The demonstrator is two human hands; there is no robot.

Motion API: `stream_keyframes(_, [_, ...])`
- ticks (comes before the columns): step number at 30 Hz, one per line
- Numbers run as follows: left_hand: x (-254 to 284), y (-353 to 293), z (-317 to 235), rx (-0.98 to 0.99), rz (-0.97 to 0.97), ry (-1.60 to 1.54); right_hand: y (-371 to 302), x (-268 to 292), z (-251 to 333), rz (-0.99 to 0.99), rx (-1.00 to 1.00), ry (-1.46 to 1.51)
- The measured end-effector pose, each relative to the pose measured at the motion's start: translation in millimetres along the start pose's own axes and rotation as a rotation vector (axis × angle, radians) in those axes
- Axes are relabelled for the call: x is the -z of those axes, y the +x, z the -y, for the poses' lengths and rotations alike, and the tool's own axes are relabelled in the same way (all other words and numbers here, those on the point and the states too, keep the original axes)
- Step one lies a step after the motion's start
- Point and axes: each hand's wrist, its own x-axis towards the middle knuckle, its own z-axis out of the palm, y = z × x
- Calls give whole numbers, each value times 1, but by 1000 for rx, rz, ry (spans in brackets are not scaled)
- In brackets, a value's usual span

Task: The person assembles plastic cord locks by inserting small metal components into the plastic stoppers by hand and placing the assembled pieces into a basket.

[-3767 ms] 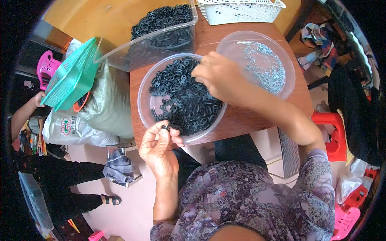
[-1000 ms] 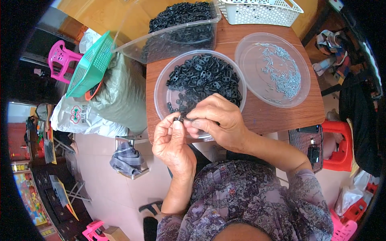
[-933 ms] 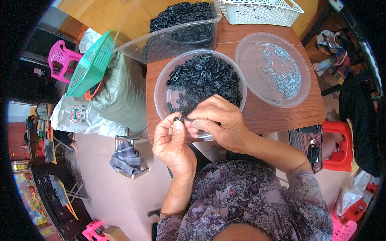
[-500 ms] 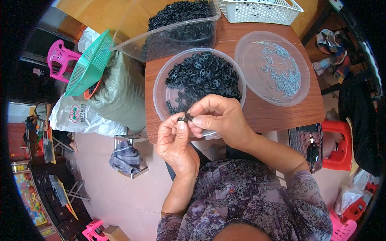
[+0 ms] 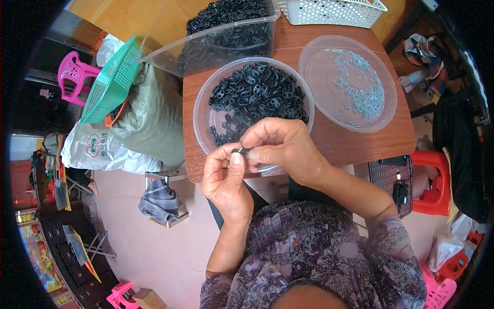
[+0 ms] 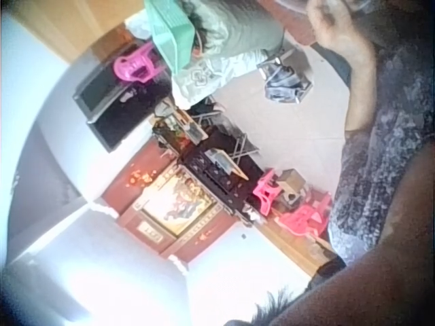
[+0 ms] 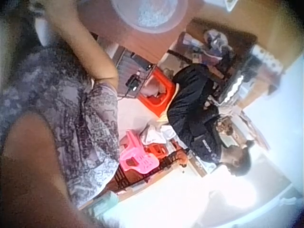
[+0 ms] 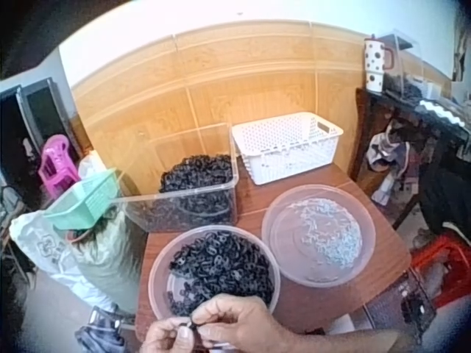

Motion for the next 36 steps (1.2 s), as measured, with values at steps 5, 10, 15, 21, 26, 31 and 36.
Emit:
stream_keyframes(5, [3,2,1,7,30,-31,-2,-3,4,-45,34,-154])
stream_keyframes(10, [5,0,4,-53,10,-28,-1,-3,3,-61,23,-194])
stream_keyframes(15, [0,-1,3,-35,-20,-29,-1,-2,3,-66,8,-173])
stream_keyframes(21, [2,-1,1,-2,3,-69,-4,-1,1,-117,65,-213])
stream_keyframes(26, [3,0,-4,30,-6,-60,-1,1,6,-84,-60,77])
stream_keyframes(31, [0,-3,-10,60,-28,-17,3,7,3,-49,-80,53])
stream_keyframes(36, [5,-4,-12,38,41,-51,7,10,7,-7,-92,28])
